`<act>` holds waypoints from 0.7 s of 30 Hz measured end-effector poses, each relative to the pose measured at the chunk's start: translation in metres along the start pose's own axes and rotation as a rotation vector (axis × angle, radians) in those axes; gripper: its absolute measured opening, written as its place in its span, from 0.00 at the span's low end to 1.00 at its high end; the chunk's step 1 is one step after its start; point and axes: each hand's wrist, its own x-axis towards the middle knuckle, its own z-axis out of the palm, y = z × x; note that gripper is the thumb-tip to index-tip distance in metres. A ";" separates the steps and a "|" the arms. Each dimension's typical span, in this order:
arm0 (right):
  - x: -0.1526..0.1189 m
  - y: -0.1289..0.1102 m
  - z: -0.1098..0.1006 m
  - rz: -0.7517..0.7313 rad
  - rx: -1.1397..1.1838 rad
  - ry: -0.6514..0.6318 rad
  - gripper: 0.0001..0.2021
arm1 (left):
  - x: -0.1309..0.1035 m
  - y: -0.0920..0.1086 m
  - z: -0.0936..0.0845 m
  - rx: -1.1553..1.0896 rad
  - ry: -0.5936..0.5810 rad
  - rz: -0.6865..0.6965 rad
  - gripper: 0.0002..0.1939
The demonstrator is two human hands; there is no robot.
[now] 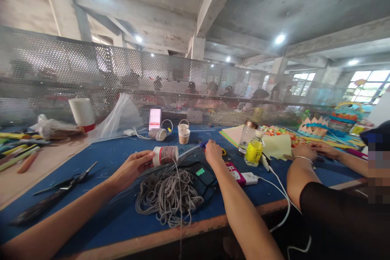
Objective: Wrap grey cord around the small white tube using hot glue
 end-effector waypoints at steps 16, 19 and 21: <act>0.011 0.001 -0.019 0.128 0.365 0.422 0.20 | 0.001 0.000 -0.002 -0.020 -0.015 0.009 0.12; 0.012 0.001 -0.020 0.128 0.437 0.450 0.21 | 0.001 0.001 -0.002 -0.025 -0.013 0.005 0.12; 0.013 0.002 -0.021 0.143 0.484 0.470 0.21 | 0.001 0.002 -0.001 -0.031 -0.012 -0.004 0.12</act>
